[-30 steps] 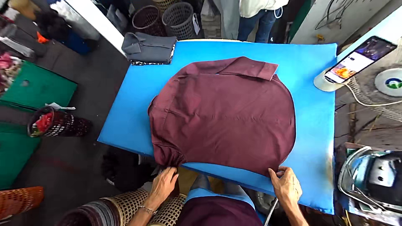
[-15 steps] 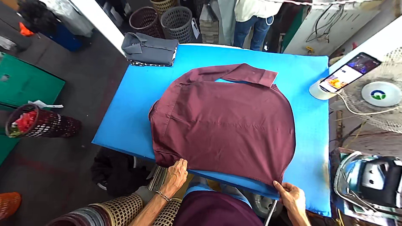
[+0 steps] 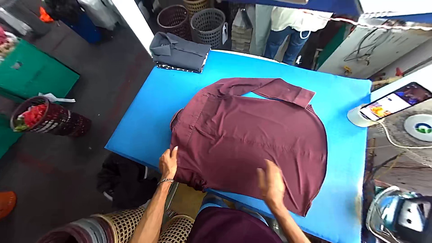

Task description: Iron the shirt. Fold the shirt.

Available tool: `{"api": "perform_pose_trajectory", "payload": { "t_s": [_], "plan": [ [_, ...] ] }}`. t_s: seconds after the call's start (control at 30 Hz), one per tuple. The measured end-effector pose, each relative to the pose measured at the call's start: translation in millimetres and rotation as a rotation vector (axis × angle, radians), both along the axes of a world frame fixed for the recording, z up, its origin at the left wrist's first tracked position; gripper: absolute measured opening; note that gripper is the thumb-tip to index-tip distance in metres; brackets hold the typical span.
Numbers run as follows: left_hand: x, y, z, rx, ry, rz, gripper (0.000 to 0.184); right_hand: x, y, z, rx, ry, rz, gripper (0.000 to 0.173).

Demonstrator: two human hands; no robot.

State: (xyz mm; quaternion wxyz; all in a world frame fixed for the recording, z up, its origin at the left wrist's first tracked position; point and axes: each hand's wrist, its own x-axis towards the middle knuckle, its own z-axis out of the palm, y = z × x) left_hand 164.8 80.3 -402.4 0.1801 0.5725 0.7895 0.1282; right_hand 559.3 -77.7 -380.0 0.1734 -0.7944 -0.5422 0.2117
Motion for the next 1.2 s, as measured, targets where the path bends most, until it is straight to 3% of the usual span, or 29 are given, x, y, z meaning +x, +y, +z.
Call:
{"api": "perform_pose_trajectory", "payload": {
  "t_s": [0.1, 0.17, 0.27, 0.33, 0.4, 0.47, 0.57, 0.67, 0.73, 0.87, 0.97, 1.1, 1.2],
  "plan": [
    [-3, -9, 5, -0.014, 0.111, -0.045, 0.059, -66, 27, -41, 0.164, -0.039, 0.361, 0.067],
    [-1, -11, 0, -0.036, 0.174, -0.052, 0.056, -61, 29, -60, 0.175, -0.128, 0.485, 0.072],
    [11, -3, 4, 0.037, 0.23, -0.042, 0.039, 27, 4, -57, 0.104, -0.312, 0.243, 0.073],
    [29, 2, 8, 0.132, 0.244, -0.114, 0.054, 112, -36, -62, 0.091, -0.418, 0.004, 0.076],
    [63, 4, 7, 0.185, 0.234, -0.303, 0.061, 176, -69, -68, 0.063, -0.462, -0.203, 0.08],
    [115, -6, -2, 0.194, 0.183, -0.535, 0.063, 204, -76, -66, 0.015, -0.45, -0.376, 0.081],
    [202, -42, -28, 0.243, 0.099, -0.944, 0.064, 158, -39, -43, 0.044, -0.366, -0.379, 0.074],
    [263, -66, -42, 0.219, -0.053, -1.333, 0.053, 70, -13, -46, 0.128, -0.169, 0.0, 0.074],
    [281, -57, -45, 0.188, -0.11, -1.431, 0.051, 64, -12, -59, 0.141, -0.181, 0.197, 0.074],
    [285, -17, -42, 0.183, -0.086, -1.388, 0.055, 172, -41, -65, 0.047, -0.391, -0.046, 0.078],
    [293, 6, -26, 0.147, -0.146, -1.384, 0.045, 247, -47, -62, 0.016, -0.409, -0.286, 0.081],
    [325, 68, 11, -0.013, -0.333, -1.132, 0.043, 279, 22, -27, 0.053, -0.204, -0.546, 0.059],
    [361, 150, 23, -0.048, -0.323, -0.906, 0.052, 290, 100, -22, 0.122, -0.076, -0.42, 0.042]
  ]
}}
